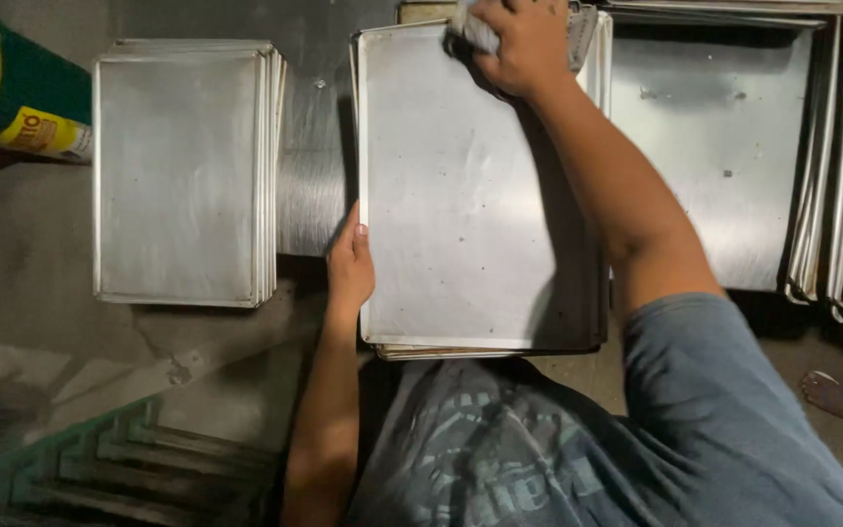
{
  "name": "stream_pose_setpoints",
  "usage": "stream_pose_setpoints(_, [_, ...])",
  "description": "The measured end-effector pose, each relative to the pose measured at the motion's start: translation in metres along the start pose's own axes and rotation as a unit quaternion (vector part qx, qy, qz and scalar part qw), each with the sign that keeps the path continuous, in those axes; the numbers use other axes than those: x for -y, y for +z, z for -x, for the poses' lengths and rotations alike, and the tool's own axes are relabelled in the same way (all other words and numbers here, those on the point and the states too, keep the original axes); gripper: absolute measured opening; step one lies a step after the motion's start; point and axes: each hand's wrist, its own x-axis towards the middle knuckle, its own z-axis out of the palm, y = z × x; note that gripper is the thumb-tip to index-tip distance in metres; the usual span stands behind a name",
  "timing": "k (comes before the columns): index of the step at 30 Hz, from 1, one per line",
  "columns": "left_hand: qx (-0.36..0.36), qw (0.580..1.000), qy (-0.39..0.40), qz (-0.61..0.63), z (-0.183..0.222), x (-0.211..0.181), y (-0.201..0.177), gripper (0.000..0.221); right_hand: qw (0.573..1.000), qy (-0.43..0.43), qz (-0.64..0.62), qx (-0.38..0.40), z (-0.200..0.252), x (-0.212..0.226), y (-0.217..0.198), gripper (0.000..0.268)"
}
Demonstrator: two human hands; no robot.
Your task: Greasing or wiping metal baking trays with a cloth in a commercial bakery setting.
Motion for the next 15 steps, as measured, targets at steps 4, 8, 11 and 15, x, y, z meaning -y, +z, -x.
stream_pose_setpoints(4, [-0.008,1.000,0.011,0.001,-0.005,-0.003,0.000,0.043,0.995,0.030,0.091,-0.030,0.059,0.079,-0.025,0.065])
stream_pose_setpoints(8, [-0.027,1.000,0.007,0.008,-0.005,0.001,0.003,0.043,0.987,-0.106,0.022,0.123,0.190,0.164,-0.082,0.074])
stream_pose_setpoints(11, [-0.017,0.999,0.039,0.015,-0.010,0.019,0.001,0.041,0.974,-0.145,-0.031,0.171,0.260,0.182,-0.113,0.074])
stream_pose_setpoints(15, [0.021,0.999,0.031,-0.011,-0.009,0.004,-0.007,0.044,0.956,-0.186,-0.042,0.223,0.265,0.134,-0.119,0.069])
